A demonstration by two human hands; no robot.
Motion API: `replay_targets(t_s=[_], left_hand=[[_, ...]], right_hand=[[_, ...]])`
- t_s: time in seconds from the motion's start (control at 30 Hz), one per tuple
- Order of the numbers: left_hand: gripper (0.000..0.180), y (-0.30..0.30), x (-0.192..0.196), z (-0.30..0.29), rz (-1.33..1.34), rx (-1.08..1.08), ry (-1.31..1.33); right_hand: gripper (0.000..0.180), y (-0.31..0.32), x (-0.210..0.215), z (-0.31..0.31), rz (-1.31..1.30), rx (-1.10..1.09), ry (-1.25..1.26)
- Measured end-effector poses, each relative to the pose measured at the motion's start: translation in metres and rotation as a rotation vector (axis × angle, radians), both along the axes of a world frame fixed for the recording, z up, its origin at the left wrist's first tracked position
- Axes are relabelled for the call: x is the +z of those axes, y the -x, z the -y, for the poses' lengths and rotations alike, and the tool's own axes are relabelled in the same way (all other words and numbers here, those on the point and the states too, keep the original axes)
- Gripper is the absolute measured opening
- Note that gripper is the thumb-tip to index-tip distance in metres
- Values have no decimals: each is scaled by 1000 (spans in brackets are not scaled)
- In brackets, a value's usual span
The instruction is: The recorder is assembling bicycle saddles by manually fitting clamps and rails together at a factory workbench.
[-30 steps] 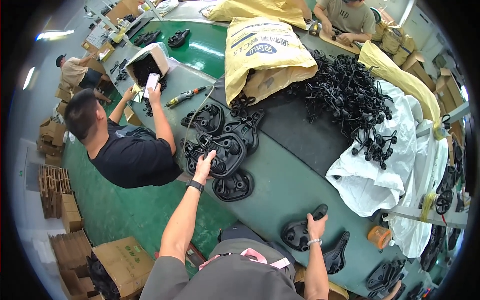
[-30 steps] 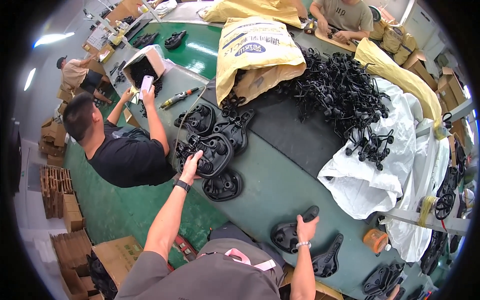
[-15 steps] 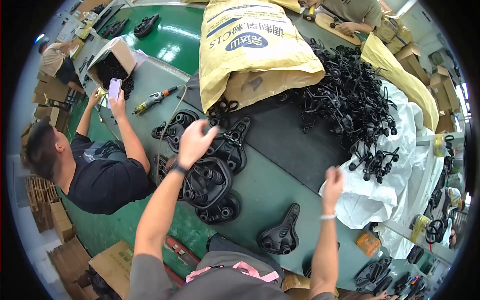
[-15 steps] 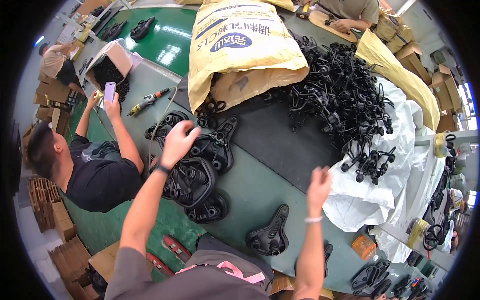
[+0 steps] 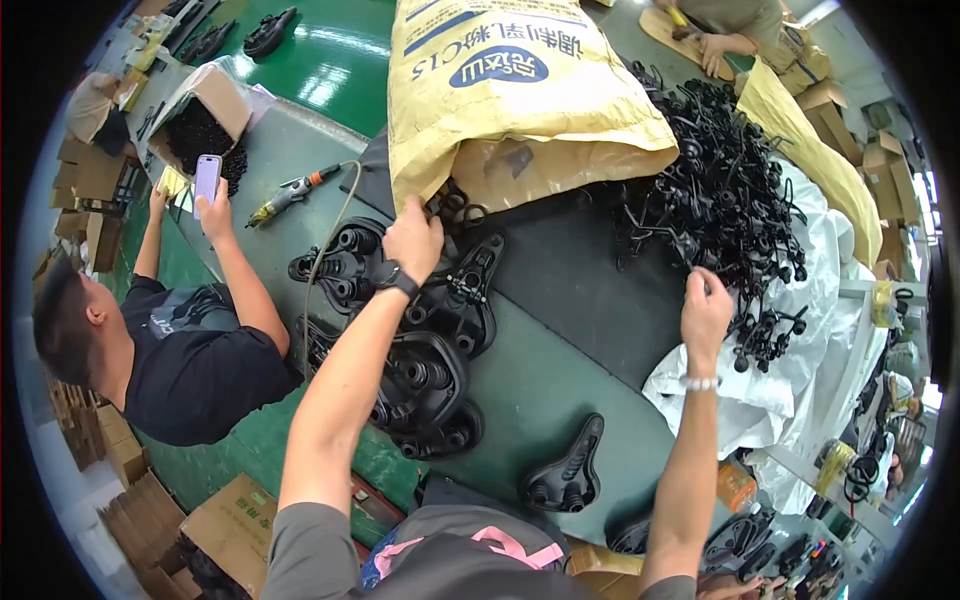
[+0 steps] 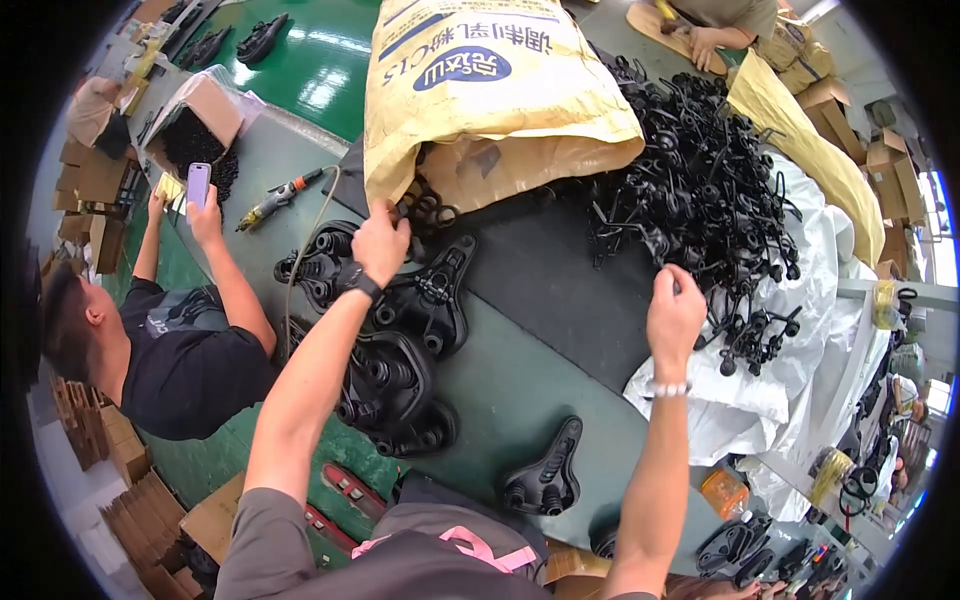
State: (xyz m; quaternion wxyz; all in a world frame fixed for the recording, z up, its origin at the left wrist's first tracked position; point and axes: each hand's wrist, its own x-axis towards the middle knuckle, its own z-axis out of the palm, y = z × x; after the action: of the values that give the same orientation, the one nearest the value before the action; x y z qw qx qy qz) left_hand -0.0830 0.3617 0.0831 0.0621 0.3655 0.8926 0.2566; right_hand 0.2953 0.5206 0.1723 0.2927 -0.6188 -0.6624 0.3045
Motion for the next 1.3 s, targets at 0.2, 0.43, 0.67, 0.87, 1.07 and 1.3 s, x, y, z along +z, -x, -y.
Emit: replay_targets(t_s=[0.2, 0.43, 0.67, 0.87, 1.07, 1.3], left_hand=[[22, -85, 76, 67, 1142, -144, -409], [19, -246, 57, 186, 2104, 216, 53], [16, -364, 25, 245, 1979, 130, 154], [24, -401, -20, 299, 1130, -284, -95], [67, -378, 29, 300, 909, -589, -24], [48, -387, 23, 295, 221, -971, 215]], right_hand=[[26, -96, -27, 158, -246, -286, 216], [28, -191, -70, 288, 232, -329, 181], [40, -150, -47, 385, -311, -93, 771], [33, -160, -57, 451, -946, -160, 1123], [23, -210, -75, 428, -394, 37, 690], [16, -215, -87, 418, 149, 164, 111]])
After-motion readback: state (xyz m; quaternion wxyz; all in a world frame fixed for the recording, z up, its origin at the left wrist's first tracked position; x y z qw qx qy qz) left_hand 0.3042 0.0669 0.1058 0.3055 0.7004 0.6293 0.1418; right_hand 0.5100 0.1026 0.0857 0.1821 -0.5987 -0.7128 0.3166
